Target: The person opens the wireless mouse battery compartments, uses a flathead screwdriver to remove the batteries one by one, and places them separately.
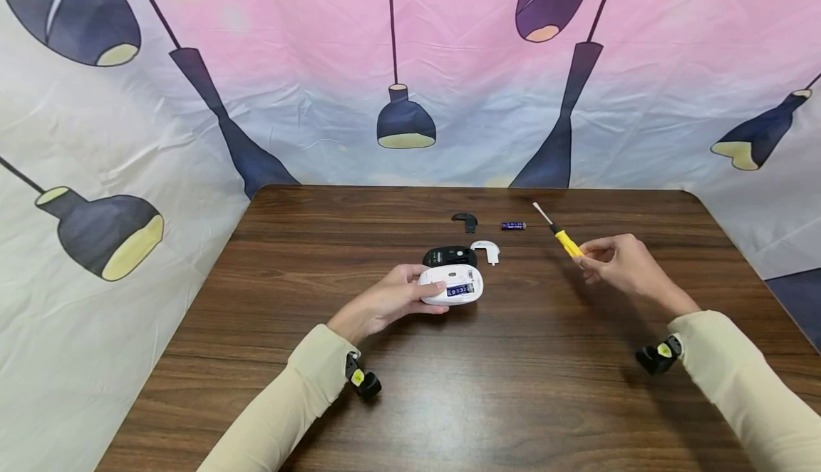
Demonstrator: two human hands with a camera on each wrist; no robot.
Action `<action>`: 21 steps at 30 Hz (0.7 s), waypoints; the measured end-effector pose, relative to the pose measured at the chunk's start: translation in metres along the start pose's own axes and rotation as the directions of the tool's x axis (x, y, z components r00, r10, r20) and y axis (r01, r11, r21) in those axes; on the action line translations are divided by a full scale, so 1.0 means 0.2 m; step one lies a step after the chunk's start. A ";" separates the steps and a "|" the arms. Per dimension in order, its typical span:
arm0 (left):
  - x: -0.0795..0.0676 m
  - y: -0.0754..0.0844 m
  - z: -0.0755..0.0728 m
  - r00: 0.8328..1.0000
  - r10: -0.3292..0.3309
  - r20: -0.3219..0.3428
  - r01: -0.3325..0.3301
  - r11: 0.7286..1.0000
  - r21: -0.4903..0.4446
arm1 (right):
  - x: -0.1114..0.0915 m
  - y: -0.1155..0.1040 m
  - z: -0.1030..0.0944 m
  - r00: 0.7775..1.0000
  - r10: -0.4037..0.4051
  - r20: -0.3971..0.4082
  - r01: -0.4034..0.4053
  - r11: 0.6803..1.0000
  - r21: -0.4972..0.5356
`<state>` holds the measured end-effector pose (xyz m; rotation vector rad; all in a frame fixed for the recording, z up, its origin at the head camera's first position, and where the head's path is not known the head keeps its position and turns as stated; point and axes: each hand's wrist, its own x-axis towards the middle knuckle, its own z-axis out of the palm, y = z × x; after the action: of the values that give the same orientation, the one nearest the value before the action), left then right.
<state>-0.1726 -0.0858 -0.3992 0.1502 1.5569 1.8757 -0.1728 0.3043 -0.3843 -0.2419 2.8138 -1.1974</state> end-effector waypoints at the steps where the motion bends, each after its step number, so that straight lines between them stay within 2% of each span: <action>1: 0.00 0.00 0.00 1.000 -0.001 0.000 0.001 1.000 -0.001 | 0.00 0.01 0.00 1.000 0.010 -0.008 -0.010 1.000 -0.012; 8: 0.00 -0.02 0.00 1.000 -0.004 -0.008 0.004 1.000 -0.004 | -0.01 0.05 0.03 0.994 0.097 -0.057 -0.103 0.988 -0.114; 15: -0.01 -0.02 0.01 1.000 0.004 -0.031 -0.003 1.000 0.029 | -0.01 0.06 0.07 0.975 0.211 -0.073 -0.217 0.972 -0.088; 21: 0.00 -0.02 0.01 0.999 0.005 -0.039 -0.004 1.000 0.031 | -0.02 0.06 0.10 0.963 0.254 -0.087 -0.261 0.961 -0.091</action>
<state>-0.1695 -0.0835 -0.4024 0.1317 1.6141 1.8692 -0.1675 0.2993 -0.4073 0.1642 2.8595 -1.0278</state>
